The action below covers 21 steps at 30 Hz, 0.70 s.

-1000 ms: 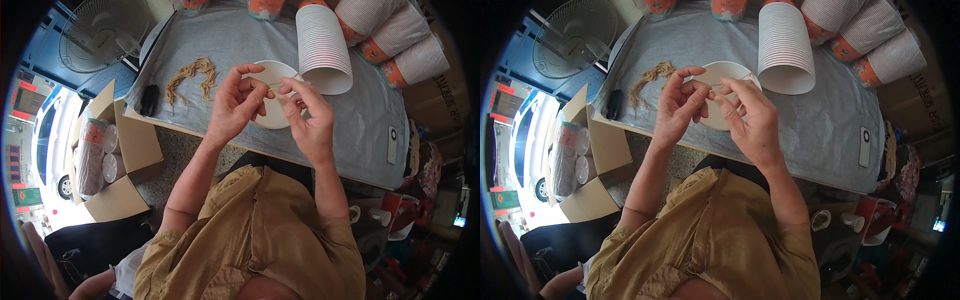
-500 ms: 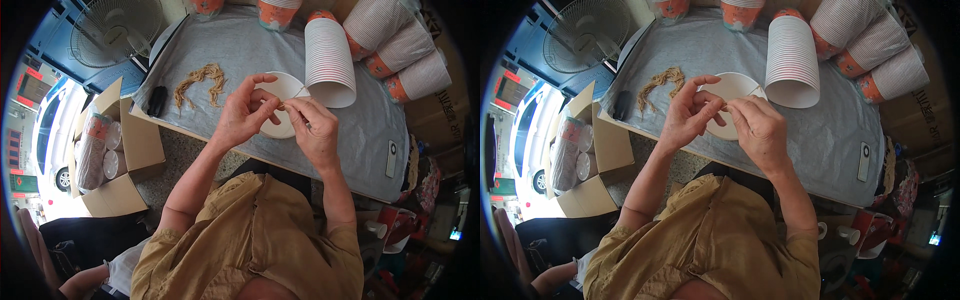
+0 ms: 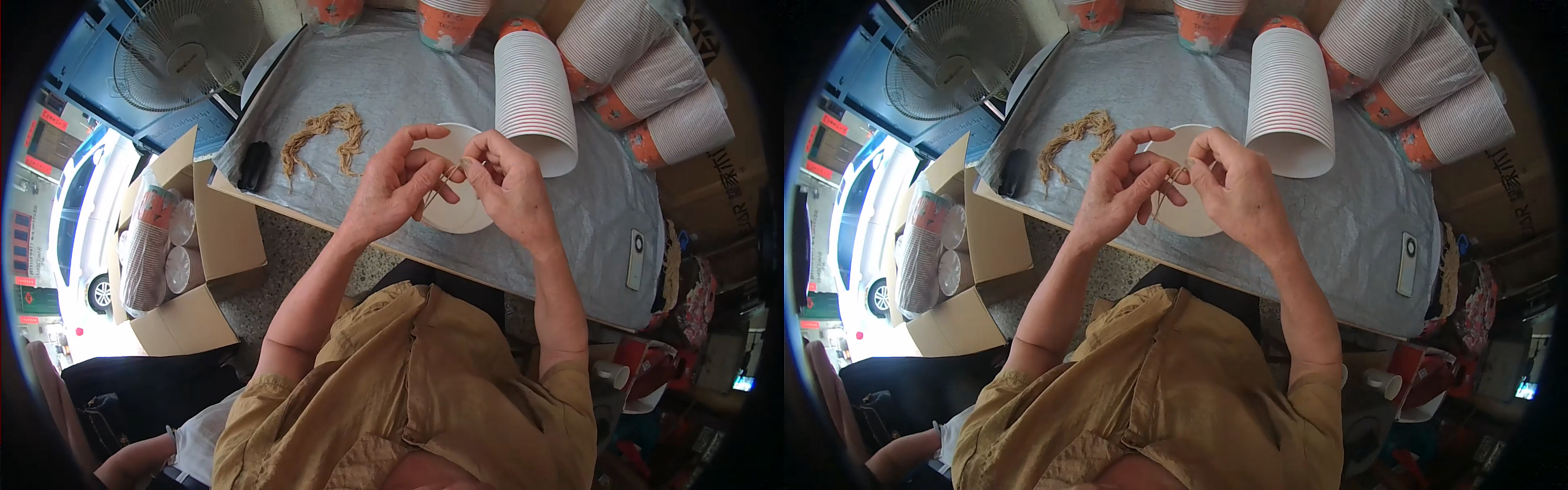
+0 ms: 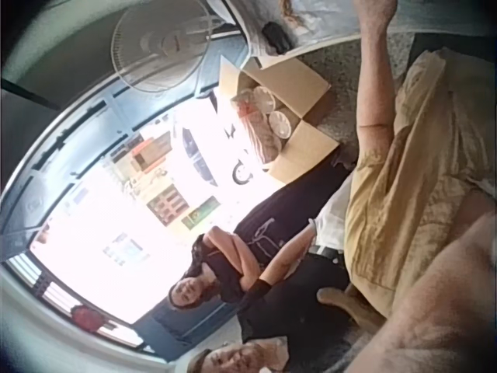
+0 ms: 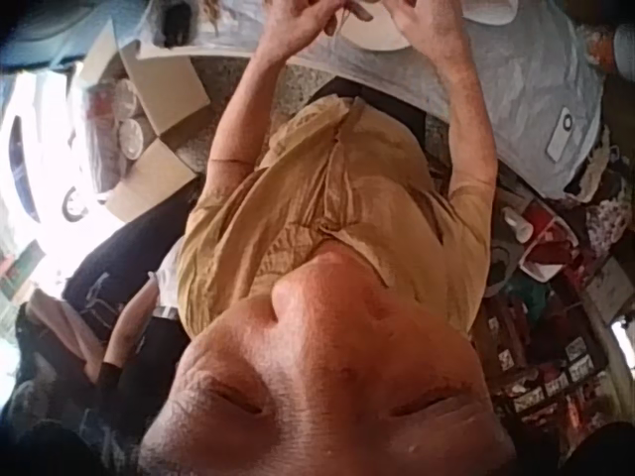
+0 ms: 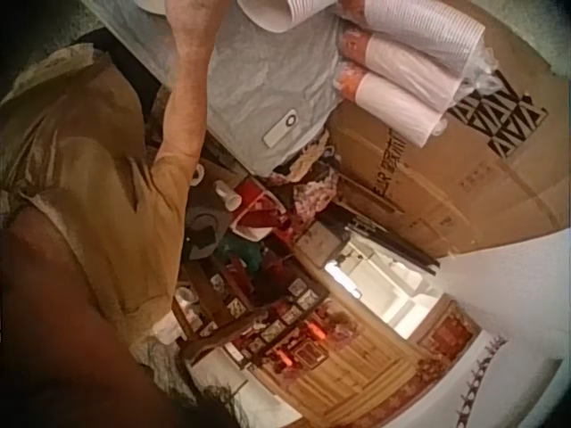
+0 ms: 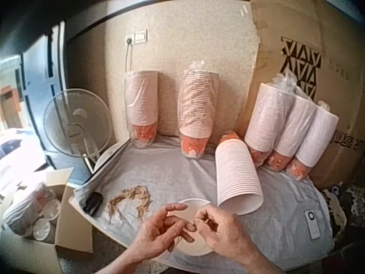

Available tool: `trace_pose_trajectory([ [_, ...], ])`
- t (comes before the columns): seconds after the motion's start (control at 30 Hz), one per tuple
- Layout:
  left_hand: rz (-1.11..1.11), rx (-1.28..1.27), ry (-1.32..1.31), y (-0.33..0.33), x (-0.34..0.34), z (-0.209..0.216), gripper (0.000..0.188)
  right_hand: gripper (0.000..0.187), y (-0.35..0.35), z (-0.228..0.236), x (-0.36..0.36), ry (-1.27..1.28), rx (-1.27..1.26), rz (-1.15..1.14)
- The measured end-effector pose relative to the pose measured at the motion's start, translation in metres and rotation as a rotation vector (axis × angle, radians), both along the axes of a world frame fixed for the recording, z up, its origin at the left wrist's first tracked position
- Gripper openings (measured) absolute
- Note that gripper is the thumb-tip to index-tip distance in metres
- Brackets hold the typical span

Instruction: The person removes the plastic wrapper from a stack of paper buckets, separates a single bucket, and attaches a string handle to it by hand.

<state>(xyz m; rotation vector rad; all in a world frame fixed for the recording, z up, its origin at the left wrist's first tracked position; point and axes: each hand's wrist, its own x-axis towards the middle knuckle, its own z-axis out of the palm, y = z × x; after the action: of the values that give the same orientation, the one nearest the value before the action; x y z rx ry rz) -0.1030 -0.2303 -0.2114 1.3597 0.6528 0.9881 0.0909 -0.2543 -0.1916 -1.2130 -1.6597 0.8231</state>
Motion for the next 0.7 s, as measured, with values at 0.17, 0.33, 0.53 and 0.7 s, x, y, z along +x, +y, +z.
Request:
trace_pose_trajectory([
  [0.17,-0.103,-0.108,0.013,0.0,-0.004,-0.011,0.034,0.005,0.001,0.001,0.0,0.021,-0.034,0.054],
  [0.33,-0.209,-0.261,0.078,0.007,-0.007,-0.017,0.028,0.004,-0.002,0.008,0.002,0.049,-0.07,0.127],
  [0.53,-0.208,-0.2,0.058,0.017,-0.023,-0.018,0.026,0.002,0.008,0.001,0.004,0.015,-0.099,0.143],
  [0.7,-0.15,-0.165,0.09,0.019,-0.028,-0.022,0.025,0.003,0.013,-0.004,0.002,0.104,-0.118,0.156],
])
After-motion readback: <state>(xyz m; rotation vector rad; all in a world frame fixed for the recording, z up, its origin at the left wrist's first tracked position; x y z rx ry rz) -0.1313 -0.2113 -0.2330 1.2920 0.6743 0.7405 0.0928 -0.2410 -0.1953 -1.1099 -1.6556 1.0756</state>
